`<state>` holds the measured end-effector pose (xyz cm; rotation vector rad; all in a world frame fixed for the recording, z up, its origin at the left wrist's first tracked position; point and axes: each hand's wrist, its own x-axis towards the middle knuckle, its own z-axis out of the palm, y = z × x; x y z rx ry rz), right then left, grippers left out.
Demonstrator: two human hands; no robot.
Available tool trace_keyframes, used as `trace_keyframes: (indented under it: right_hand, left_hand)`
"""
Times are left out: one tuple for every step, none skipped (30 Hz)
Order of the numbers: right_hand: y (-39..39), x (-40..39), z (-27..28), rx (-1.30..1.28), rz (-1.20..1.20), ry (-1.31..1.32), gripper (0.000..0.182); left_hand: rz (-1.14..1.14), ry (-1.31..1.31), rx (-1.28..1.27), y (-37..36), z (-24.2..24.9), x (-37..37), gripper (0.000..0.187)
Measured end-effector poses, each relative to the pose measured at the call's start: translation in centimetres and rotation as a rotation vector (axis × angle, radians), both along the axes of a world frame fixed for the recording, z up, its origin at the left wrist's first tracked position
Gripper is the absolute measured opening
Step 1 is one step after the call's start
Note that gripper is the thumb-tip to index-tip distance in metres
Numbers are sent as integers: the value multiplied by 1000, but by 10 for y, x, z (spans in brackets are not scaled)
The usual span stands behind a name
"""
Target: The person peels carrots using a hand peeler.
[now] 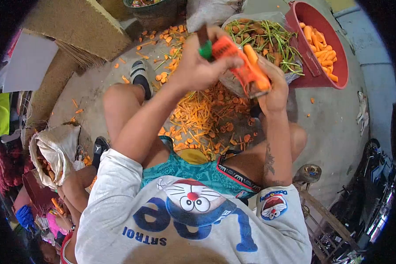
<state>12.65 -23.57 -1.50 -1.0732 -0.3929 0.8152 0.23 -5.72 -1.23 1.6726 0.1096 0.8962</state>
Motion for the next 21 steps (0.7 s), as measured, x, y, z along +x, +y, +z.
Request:
trace_keyframes:
  right_hand:
    - [-3, -2, 0, 35, 61, 4, 42]
    - [-4, -4, 1, 75, 125, 8, 43]
    - [-6, -3, 6, 28, 199, 70, 43]
    - [-7, 0, 4, 34, 201, 69, 43]
    - [-8, 2, 1, 59, 225, 161, 43]
    - [-8, 5, 0, 82, 249, 250, 43]
    - [-4, 4, 2, 86, 250, 244, 43]
    - [1, 1, 4, 19, 117, 101, 42]
    - [4, -3, 4, -51, -19, -39, 42]
    - [5, -4, 7, -55, -23, -38, 42]
    - [5, -7, 11, -27, 4, -46, 42]
    - [3, -9, 12, -1, 35, -50, 42]
    - [-6, -4, 3, 8, 109, 34, 42]
    - [-8, 0, 3, 11, 113, 35, 42]
    - [-9, 3, 4, 68, 223, 116, 42]
    - [-10, 6, 5, 125, 332, 195, 42]
    - [-9, 9, 4, 145, 336, 218, 42]
    - [-7, 10, 2, 149, 336, 211, 42]
    - [-5, 10, 1, 94, 216, 175, 42]
    - [-3, 7, -1, 36, 94, 143, 42]
    - [0, 0, 7, 32, 90, 144, 42]
  left_hand:
    - [-35, -32, -40, 1, -2, 1, 29]
    - [-29, -29, -44, 13, -7, 4, 29]
    - [60, -49, -104, 35, -11, 8, 30]
    - [147, -71, -160, 52, -9, 7, 32]
    - [223, -29, -132, 59, -10, 2, 34]
    - [222, -33, -126, 54, -16, 2, 34]
    - [187, -2, -176, 33, -12, -1, 35]
    - [150, 31, -228, 13, -8, -3, 36]
    - [51, -13, -23, -3, -6, -4, 37]
    - [47, -12, -27, -2, -4, -4, 37]
    - [34, 54, 40, 0, 1, -5, 35]
    - [25, 124, 104, 1, 1, -6, 34]
    - [43, -73, -66, 13, -8, 5, 29]
    - [48, -72, -62, 28, -10, 8, 29]
    - [162, -62, -83, 44, -11, 6, 27]
    - [275, -53, -103, 52, -9, 4, 26]
    - [278, -8, -190, 50, -11, 2, 27]
    - [255, -2, -145, 41, -16, 2, 29]
    - [179, -40, -104, 14, -10, 0, 28]
    - [102, -74, -66, -8, -4, -2, 28]
    - [98, -73, -71, -9, -1, -1, 28]
